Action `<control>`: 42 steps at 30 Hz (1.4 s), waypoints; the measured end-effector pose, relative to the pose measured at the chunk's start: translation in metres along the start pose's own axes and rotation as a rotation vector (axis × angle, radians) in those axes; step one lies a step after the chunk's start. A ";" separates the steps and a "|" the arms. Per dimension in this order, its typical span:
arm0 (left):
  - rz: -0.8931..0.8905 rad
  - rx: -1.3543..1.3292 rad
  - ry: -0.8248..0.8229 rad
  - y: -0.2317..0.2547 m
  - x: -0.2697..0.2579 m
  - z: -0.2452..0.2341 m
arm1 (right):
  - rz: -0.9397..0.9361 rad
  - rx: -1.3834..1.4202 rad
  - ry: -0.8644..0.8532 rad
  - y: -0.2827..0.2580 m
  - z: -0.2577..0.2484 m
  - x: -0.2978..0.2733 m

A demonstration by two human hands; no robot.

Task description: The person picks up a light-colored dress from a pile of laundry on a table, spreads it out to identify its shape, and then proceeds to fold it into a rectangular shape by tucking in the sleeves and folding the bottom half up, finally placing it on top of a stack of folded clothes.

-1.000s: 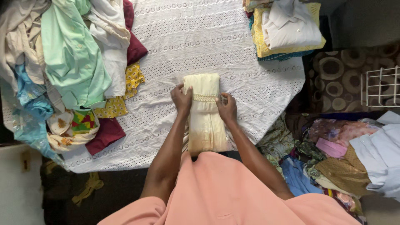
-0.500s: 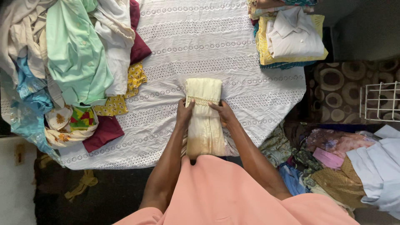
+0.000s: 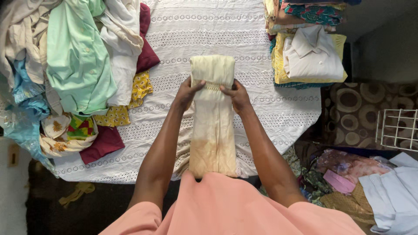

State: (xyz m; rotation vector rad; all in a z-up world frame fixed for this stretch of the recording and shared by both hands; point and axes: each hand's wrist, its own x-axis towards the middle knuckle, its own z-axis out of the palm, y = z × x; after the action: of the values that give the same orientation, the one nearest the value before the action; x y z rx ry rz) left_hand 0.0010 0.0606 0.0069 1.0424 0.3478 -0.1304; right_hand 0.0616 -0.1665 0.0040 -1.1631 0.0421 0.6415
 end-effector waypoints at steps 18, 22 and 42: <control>0.316 0.759 0.535 -0.022 0.044 -0.005 | -0.146 -0.484 0.446 0.012 -0.032 0.124; 0.333 0.643 0.693 -0.031 0.027 0.009 | -0.250 -0.975 0.219 -0.040 -0.005 0.140; -0.347 -0.294 0.320 -0.116 0.032 -0.007 | -0.248 -1.677 -0.098 -0.068 0.080 0.120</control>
State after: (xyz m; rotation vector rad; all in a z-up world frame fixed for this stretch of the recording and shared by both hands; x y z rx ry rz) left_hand -0.0016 0.0107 -0.1026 0.7027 0.8135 -0.2167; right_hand 0.1703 -0.0609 0.0523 -2.6655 -0.8631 0.4248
